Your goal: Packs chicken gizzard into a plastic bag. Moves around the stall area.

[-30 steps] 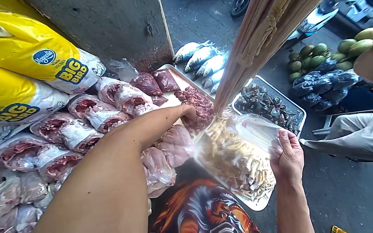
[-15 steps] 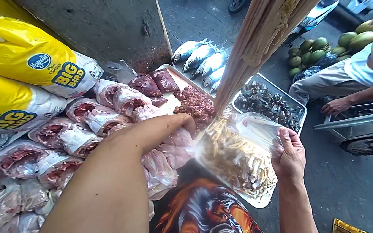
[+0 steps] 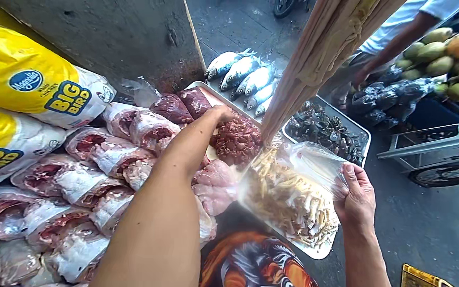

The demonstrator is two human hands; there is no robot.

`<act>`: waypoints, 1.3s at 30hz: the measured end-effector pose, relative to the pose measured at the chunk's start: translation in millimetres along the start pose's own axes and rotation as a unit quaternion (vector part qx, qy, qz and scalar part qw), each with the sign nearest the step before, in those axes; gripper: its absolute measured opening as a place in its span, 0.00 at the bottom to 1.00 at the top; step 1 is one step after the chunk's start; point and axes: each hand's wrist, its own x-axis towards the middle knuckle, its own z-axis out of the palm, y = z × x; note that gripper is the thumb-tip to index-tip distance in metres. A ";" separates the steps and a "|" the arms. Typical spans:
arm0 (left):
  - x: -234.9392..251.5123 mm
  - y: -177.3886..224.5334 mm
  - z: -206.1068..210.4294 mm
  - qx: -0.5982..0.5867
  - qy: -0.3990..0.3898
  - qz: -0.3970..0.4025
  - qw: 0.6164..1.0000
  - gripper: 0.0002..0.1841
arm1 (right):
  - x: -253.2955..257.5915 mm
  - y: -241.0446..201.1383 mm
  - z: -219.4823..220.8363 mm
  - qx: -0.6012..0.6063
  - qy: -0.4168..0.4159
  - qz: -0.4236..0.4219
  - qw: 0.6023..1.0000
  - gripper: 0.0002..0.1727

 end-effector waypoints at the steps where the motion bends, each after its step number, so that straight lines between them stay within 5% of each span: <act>1: 8.6 -2.7 7.3 -0.035 0.027 -0.031 0.999 0.42 | -1.0 0.1 0.4 -0.006 -0.001 0.000 1.000 0.07; 4: 23.6 12.2 32.4 -0.044 0.057 -0.068 0.995 0.52 | -2.0 -1.1 -1.5 -0.023 -0.003 0.000 1.000 0.08; 11: 4.0 29.5 24.5 0.070 -0.054 0.092 0.992 0.21 | -2.7 -0.8 6.5 -0.019 -0.009 -0.002 1.000 0.07; 18: -59.7 35.7 16.9 0.120 -0.066 0.188 0.973 0.21 | -0.5 1.3 8.0 -0.011 -0.020 0.004 1.000 0.07; 23: -49.9 3.3 -16.4 0.098 0.066 0.111 0.987 0.14 | -1.2 1.5 8.1 -0.013 -0.019 0.000 1.000 0.07; 28: -30.8 -12.1 -5.1 0.217 -0.076 -0.017 0.973 0.16 | -2.8 0.0 8.3 -0.010 -0.023 0.002 1.000 0.07; 32: -23.2 -1.3 21.6 0.201 -0.085 0.003 0.976 0.22 | -4.5 0.0 7.5 -0.005 -0.030 -0.004 1.000 0.07; 36: -24.1 21.1 23.1 0.254 -0.112 0.046 0.960 0.13 | -27.7 -64.0 78.0 -0.077 0.076 0.127 0.986 0.13; 39: -16.6 23.1 3.1 0.257 -0.130 0.045 0.957 0.10 | -29.7 -60.4 72.5 -0.053 0.071 0.112 0.990 0.12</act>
